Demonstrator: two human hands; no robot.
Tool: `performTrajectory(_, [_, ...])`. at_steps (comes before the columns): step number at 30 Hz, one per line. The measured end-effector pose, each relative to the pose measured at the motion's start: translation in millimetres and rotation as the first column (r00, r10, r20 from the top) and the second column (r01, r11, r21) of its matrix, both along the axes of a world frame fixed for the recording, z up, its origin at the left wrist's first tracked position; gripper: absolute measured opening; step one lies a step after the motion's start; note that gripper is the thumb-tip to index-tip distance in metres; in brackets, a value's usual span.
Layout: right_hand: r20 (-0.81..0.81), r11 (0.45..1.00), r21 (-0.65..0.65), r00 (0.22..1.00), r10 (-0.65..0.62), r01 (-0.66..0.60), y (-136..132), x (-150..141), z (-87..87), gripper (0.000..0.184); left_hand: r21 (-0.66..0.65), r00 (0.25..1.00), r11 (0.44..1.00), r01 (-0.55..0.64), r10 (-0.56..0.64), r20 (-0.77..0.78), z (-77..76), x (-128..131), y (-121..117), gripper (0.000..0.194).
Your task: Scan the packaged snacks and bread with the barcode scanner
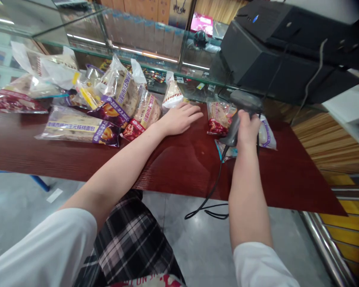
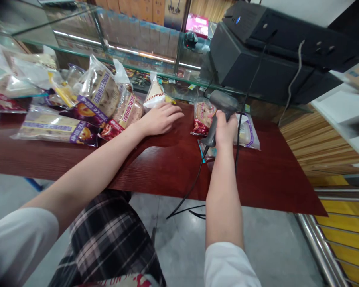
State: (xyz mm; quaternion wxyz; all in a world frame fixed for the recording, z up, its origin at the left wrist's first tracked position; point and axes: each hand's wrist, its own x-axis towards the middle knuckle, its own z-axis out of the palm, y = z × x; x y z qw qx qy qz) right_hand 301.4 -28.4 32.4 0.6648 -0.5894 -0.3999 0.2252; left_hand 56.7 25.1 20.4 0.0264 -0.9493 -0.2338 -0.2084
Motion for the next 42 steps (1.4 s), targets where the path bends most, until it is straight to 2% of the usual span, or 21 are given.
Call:
performTrajectory(3, [0.016, 0.998, -0.035, 0.999, -0.043, 0.043, -2, -12, 2.7, 0.011, -0.004, 0.997, 0.998, 0.07, -0.07, -0.04, 1.1, 3, -2, 0.049])
performTrajectory(6, [0.016, 0.998, -0.043, 0.999, 0.036, -0.035, -3, -20, 1.1, 0.015, -0.019, 0.997, 0.997, 0.073, -0.073, -0.025, 3.6, 4, -6, 0.05])
performTrajectory(9, [-0.004, 0.998, -0.014, 0.999, 0.053, -0.053, -2, -23, -1.6, 0.019, -0.051, 0.993, 0.992, 0.115, -0.116, -0.02, 3.6, 7, -11, 0.053])
performTrajectory(15, [-0.007, 0.999, 0.03, 1.0, 0.026, -0.026, -1, -25, -2.2, 0.024, -0.111, 0.974, 0.971, 0.212, -0.219, -0.052, -7.8, 22, -20, 0.066])
performTrajectory(21, [0.023, 0.998, 0.04, 0.998, 0.052, -0.053, 1, -25, -5.9, 0.032, -0.212, 0.976, 0.958, 0.192, -0.21, -0.062, -18.6, 30, -25, 0.071])
performTrajectory(26, [-0.007, 0.996, -0.004, 0.996, 0.088, -0.088, 5, -21, -9.8, 0.031, -0.267, 0.978, 0.949, 0.168, -0.194, -0.074, -21.7, 32, -25, 0.058])
performTrajectory(37, [-0.005, 0.997, -0.002, 0.997, 0.074, -0.074, -2, -20, -2.8, 0.024, -0.337, 0.979, 0.931, 0.142, -0.182, -0.09, -24.1, 34, -25, 0.05])
performTrajectory(42, [-0.013, 0.998, -0.017, 0.998, 0.06, -0.06, 2, -12, -6.9, 0.024, -0.313, 0.989, 0.94, 0.14, -0.149, -0.005, -23.6, 34, -23, 0.039])
